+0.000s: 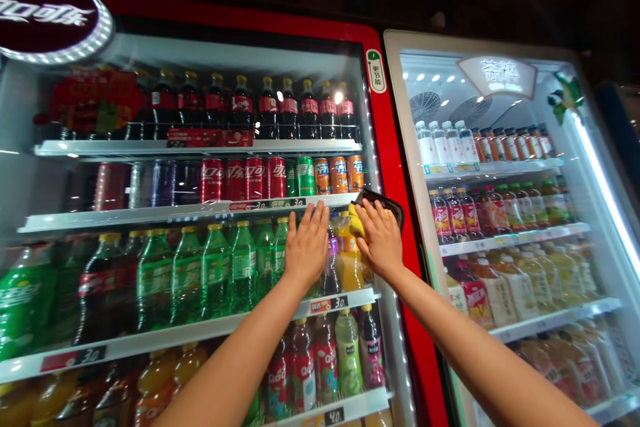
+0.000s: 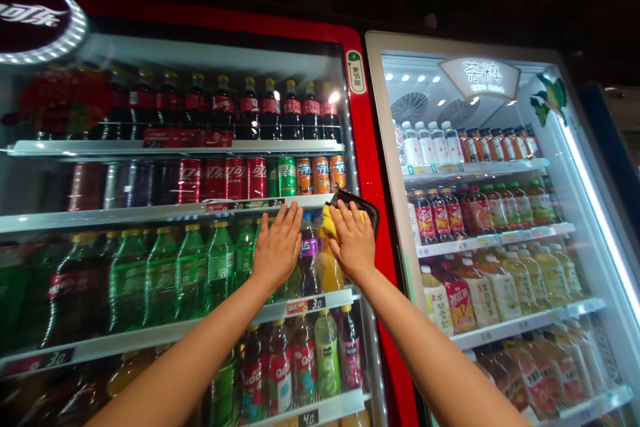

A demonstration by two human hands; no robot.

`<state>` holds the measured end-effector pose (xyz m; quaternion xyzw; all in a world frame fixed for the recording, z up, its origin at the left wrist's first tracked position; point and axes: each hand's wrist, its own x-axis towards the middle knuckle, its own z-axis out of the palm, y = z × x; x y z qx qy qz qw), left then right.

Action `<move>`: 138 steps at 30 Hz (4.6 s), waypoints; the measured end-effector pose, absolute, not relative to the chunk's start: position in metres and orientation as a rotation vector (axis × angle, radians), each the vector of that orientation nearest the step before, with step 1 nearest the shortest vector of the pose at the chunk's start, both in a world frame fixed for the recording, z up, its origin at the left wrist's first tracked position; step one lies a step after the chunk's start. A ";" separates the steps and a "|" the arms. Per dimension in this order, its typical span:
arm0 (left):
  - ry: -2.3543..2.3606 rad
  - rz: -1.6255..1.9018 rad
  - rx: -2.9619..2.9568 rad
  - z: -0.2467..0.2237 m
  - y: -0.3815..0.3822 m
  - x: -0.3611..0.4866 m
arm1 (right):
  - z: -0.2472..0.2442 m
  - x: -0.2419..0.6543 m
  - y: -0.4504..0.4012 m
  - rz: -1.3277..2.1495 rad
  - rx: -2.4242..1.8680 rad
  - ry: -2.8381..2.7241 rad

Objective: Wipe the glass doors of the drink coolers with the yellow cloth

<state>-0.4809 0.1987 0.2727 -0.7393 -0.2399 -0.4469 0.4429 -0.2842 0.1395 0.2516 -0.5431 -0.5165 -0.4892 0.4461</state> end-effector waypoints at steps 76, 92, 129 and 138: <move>-0.793 -1.061 -1.762 0.321 0.238 -0.678 | 0.357 -0.433 0.184 -1.291 -1.068 -1.462; -0.879 -1.099 -1.684 0.332 0.251 -0.742 | 0.371 -0.495 0.199 -1.318 -0.970 -1.449; -0.899 -1.059 -1.690 0.314 0.276 -0.875 | 0.333 -0.664 0.231 -1.410 -0.930 -1.684; -0.807 -1.092 -1.710 0.302 0.288 -0.904 | 0.368 -0.671 0.241 -1.328 -0.976 -1.428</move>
